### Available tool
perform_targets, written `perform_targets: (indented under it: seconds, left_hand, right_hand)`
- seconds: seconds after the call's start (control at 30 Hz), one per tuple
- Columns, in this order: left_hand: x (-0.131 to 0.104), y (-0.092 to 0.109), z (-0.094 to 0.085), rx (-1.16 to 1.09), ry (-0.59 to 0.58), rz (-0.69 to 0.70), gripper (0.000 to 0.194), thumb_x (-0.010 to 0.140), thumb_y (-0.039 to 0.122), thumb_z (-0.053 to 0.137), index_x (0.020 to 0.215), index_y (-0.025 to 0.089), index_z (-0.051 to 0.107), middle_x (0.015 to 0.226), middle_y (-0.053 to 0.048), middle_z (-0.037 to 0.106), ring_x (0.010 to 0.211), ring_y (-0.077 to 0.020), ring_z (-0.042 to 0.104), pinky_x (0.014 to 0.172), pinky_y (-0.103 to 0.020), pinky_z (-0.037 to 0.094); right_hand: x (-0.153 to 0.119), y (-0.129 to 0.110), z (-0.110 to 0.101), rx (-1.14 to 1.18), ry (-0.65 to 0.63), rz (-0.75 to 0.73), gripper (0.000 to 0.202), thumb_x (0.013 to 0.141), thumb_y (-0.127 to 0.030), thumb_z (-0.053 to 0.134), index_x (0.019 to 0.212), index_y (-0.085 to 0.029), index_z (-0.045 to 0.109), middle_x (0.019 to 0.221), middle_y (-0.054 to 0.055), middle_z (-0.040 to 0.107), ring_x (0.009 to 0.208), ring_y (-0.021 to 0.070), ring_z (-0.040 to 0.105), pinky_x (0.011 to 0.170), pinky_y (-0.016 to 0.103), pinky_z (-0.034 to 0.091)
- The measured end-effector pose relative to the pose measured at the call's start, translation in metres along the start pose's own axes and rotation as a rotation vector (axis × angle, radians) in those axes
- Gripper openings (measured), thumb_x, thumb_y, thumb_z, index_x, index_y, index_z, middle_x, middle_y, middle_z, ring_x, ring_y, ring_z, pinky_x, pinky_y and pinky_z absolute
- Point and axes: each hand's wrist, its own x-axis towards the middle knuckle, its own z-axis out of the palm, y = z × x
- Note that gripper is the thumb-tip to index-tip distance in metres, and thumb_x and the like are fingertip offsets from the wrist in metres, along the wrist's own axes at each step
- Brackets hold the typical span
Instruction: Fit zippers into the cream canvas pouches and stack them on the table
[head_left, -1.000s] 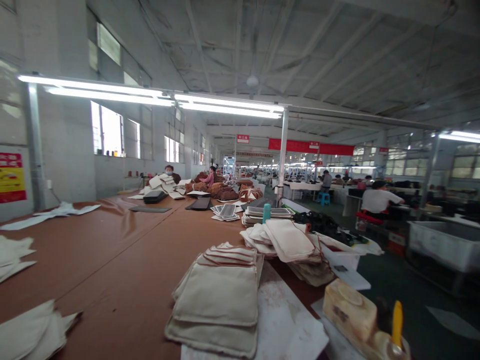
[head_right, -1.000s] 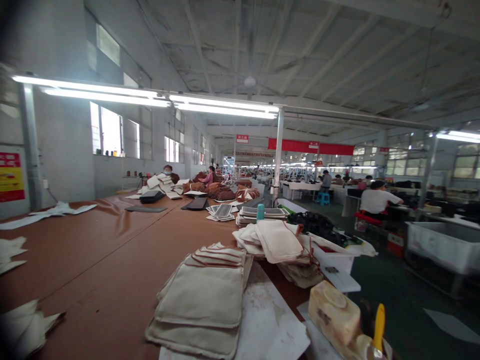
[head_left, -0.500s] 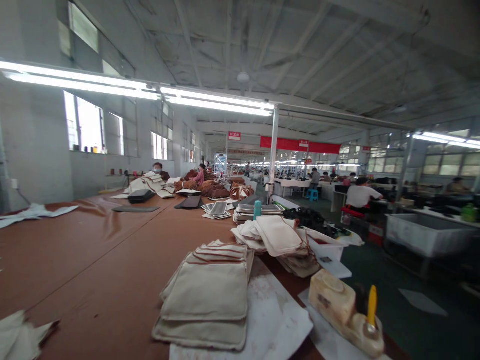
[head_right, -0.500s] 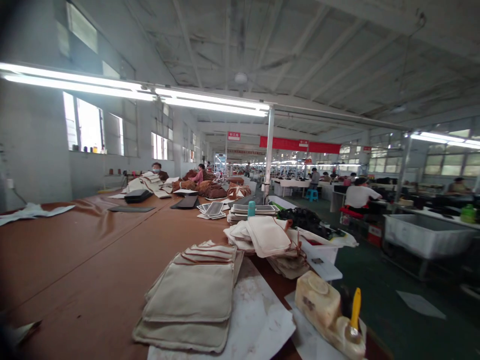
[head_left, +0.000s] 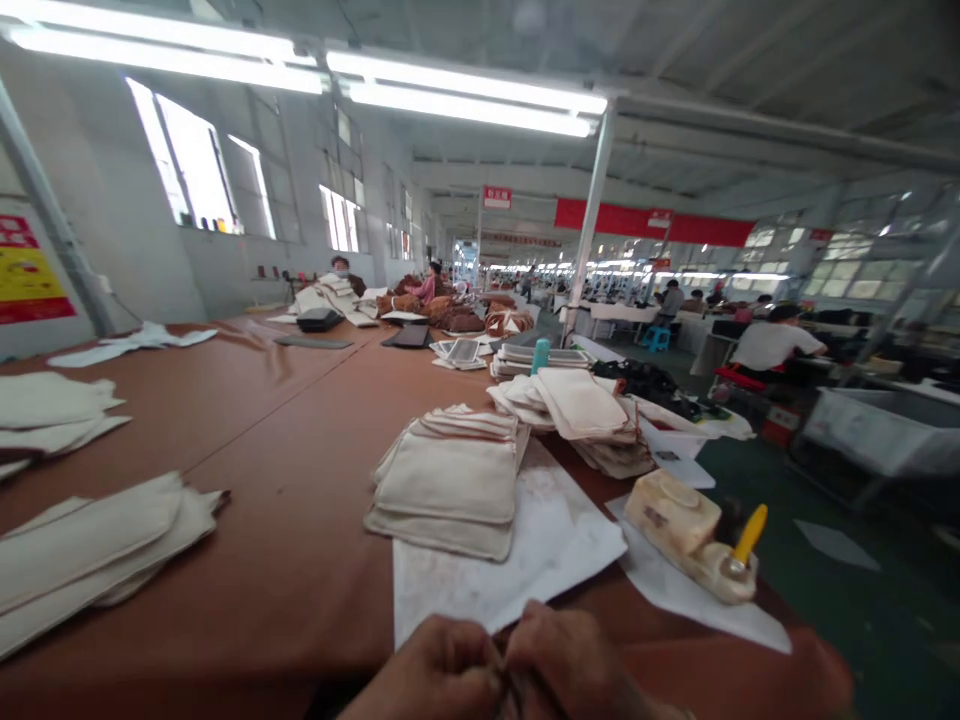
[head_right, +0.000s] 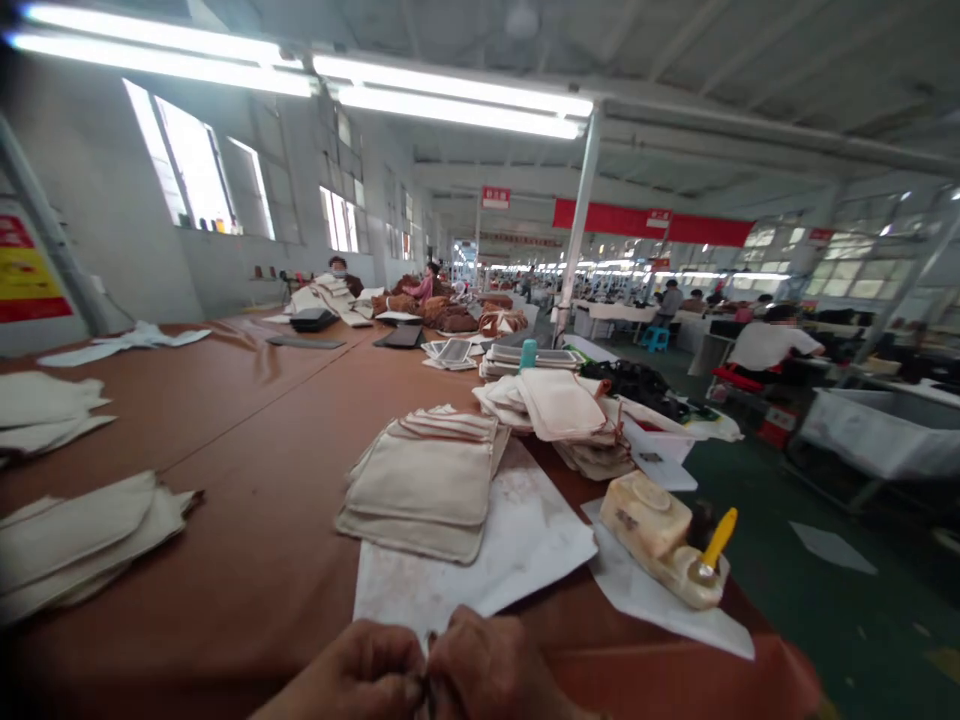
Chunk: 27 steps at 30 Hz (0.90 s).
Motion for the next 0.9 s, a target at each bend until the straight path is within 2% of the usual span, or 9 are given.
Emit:
perform_targets:
  seconds: [0.07, 0.17, 0.27, 0.4, 0.5, 0.57, 0.67, 0.73, 0.9]
  left_hand:
    - [-0.007, 0.003, 0.007, -0.189, -0.002, 0.011, 0.016, 0.067, 0.027, 0.069, 0.068, 0.011, 0.068, 0.062, -0.002, 0.061, 0.055, -0.0101, 0.043, 0.053, -0.021, 0.031]
    - [-0.016, 0.01, 0.013, -0.369, -0.031, -0.076, 0.012, 0.063, 0.018, 0.064, 0.07, 0.011, 0.07, 0.065, -0.005, 0.065, 0.053, -0.0111, 0.048, 0.052, -0.021, 0.033]
    - [-0.019, 0.012, 0.013, -0.44, -0.043, -0.089, 0.014, 0.066, 0.024, 0.066, 0.068, 0.01, 0.07, 0.062, -0.005, 0.063, 0.051, -0.0114, 0.049, 0.051, -0.022, 0.033]
    - [-0.017, 0.008, 0.009, -0.413, -0.045, -0.1, 0.03, 0.063, 0.036, 0.08, 0.062, 0.011, 0.064, 0.054, -0.001, 0.055, 0.047, -0.0086, 0.043, 0.047, -0.02, 0.029]
    - [-0.017, 0.006, 0.006, -0.353, -0.067, -0.087, 0.032, 0.061, 0.035, 0.084, 0.068, 0.01, 0.065, 0.062, -0.003, 0.061, 0.052, -0.0097, 0.047, 0.051, -0.021, 0.034]
    - [-0.017, 0.007, 0.002, -0.304, -0.098, -0.024, 0.032, 0.067, 0.037, 0.082, 0.074, 0.009, 0.067, 0.069, -0.006, 0.064, 0.057, -0.0101, 0.05, 0.054, -0.021, 0.036]
    - [-0.02, 0.009, -0.002, -0.221, -0.114, 0.055, 0.032, 0.073, 0.04, 0.078, 0.077, 0.01, 0.066, 0.07, -0.005, 0.064, 0.056, -0.0086, 0.047, 0.052, -0.019, 0.034]
    - [-0.021, 0.011, -0.003, -0.158, -0.107, 0.071, 0.034, 0.073, 0.042, 0.077, 0.076, 0.01, 0.065, 0.066, -0.005, 0.064, 0.052, -0.0076, 0.044, 0.048, -0.018, 0.031]
    - [-0.022, 0.013, -0.001, -0.106, -0.076, 0.064, 0.038, 0.07, 0.046, 0.078, 0.072, 0.01, 0.063, 0.061, -0.003, 0.06, 0.049, -0.0065, 0.039, 0.045, -0.018, 0.027]
  right_hand:
    - [0.002, -0.01, -0.012, 0.005, -0.06, -0.044, 0.017, 0.088, -0.009, 0.041, 0.086, -0.021, 0.054, 0.064, 0.002, 0.057, 0.056, 0.0158, 0.052, 0.051, 0.027, 0.036]
    - [0.006, -0.022, -0.032, 0.009, -0.17, -0.081, 0.021, 0.092, -0.008, 0.043, 0.107, -0.019, 0.052, 0.074, 0.005, 0.062, 0.064, 0.0172, 0.056, 0.058, 0.029, 0.041]
    - [0.009, -0.027, -0.042, -0.043, -0.188, -0.179, 0.027, 0.095, -0.009, 0.044, 0.12, -0.015, 0.05, 0.077, 0.006, 0.066, 0.067, 0.0178, 0.058, 0.062, 0.029, 0.045]
    - [0.012, -0.029, -0.045, -0.173, -0.112, -0.354, 0.025, 0.097, -0.01, 0.038, 0.111, -0.007, 0.059, 0.082, 0.012, 0.07, 0.067, 0.0204, 0.061, 0.06, 0.032, 0.047]
    - [0.011, -0.029, -0.044, -0.166, -0.126, -0.381, 0.026, 0.097, -0.009, 0.037, 0.109, -0.005, 0.06, 0.083, 0.013, 0.069, 0.068, 0.0212, 0.062, 0.061, 0.033, 0.048]
    - [0.007, -0.03, -0.043, 0.011, -0.108, -0.216, 0.023, 0.098, -0.012, 0.039, 0.112, -0.009, 0.056, 0.083, 0.01, 0.067, 0.07, 0.0195, 0.061, 0.063, 0.03, 0.048]
    - [0.004, -0.031, -0.043, 0.362, -0.11, 0.307, 0.017, 0.1, -0.021, 0.041, 0.109, -0.017, 0.055, 0.084, 0.004, 0.062, 0.073, 0.0157, 0.058, 0.065, 0.025, 0.046]
    - [0.006, -0.03, -0.045, 0.563, -0.179, 0.583, 0.024, 0.103, -0.03, 0.039, 0.1, -0.018, 0.059, 0.082, 0.003, 0.059, 0.072, 0.0145, 0.054, 0.064, 0.024, 0.043]
    - [0.015, -0.025, -0.052, 0.978, -0.327, 0.832, 0.035, 0.097, -0.045, 0.052, 0.083, -0.014, 0.06, 0.07, -0.001, 0.048, 0.06, 0.0093, 0.038, 0.051, 0.02, 0.028]
